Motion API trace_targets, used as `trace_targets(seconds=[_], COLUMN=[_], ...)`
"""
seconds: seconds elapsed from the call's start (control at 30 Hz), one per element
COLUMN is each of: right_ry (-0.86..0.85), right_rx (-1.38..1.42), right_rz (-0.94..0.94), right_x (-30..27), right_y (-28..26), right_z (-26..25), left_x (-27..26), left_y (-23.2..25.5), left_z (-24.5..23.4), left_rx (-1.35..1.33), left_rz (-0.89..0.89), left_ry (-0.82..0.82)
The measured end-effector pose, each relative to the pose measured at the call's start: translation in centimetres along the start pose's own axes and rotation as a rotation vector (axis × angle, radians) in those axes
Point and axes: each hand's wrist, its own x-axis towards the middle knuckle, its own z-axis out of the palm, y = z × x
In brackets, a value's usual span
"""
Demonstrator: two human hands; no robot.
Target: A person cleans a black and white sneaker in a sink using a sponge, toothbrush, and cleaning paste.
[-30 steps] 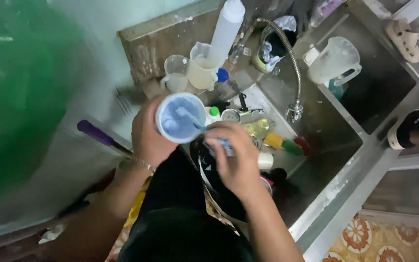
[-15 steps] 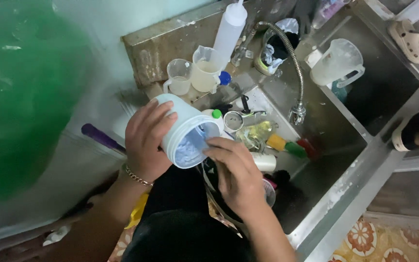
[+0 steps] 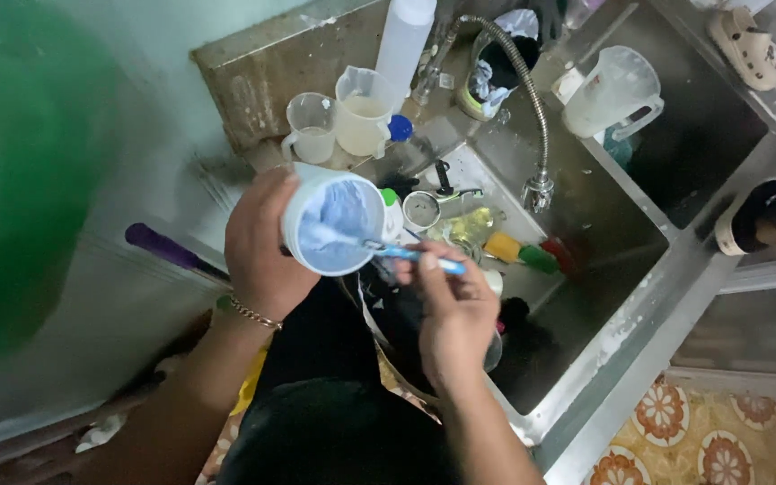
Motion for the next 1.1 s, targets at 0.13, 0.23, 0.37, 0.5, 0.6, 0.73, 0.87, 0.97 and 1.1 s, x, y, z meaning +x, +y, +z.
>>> trace_targets(seconds=[0.13, 0.23, 0.37, 0.5, 0.6, 0.73, 0.87, 0.97, 1.1], right_ry=[0.071, 0.118, 0.142, 0.025, -0.155, -0.295, -0.29, -0.274, -0.224], right_rx=[0.074, 0.056, -0.036, -0.468, -0.635, -0.631, -0.61, -0.607, -0.542], right_rz=[0.046, -0.015, -0.143, -0.473, -0.691, -0.728, -0.768, -0.779, -0.776], right_x=[1.2, 1.7, 1.2, -1.3, -2.9, -4.6, -5.6, -5.2, -5.5], right_y=[-2.5, -3.5, -3.7, -2.8, -2.4, -0.7, -0.9, -0.8, -0.8], right_z=[-1.6, -3.9, -6.5, -7.3, -6.2, -3.7, -1.2, -1.3, -0.9], left_x=[0.6, 1.1, -0.4, -2.9, -3.1, -4.5, -8.1, -10.3, -9.6], left_y=[1.9, 2.0, 0.3, -2.5, -1.7, -1.6, -1.1, 0.5, 4.6], left_z=[-1.1, -1.0, -0.1, 0.3, 0.0, -0.4, -1.7, -2.2, -2.5], left_rx=[-0.019, -0.046, -0.12, -0.162, -0.139, -0.164, -0.153, -0.192, -0.352], left_rz=[-0.466, -0.757, -0.875, -0.855, -0.801, -0.749, -0.819, -0.724, -0.666], left_ry=[-0.184, -0.307, -0.29, -0.321, -0.329, -0.321, -0.107, -0.031, -0.381])
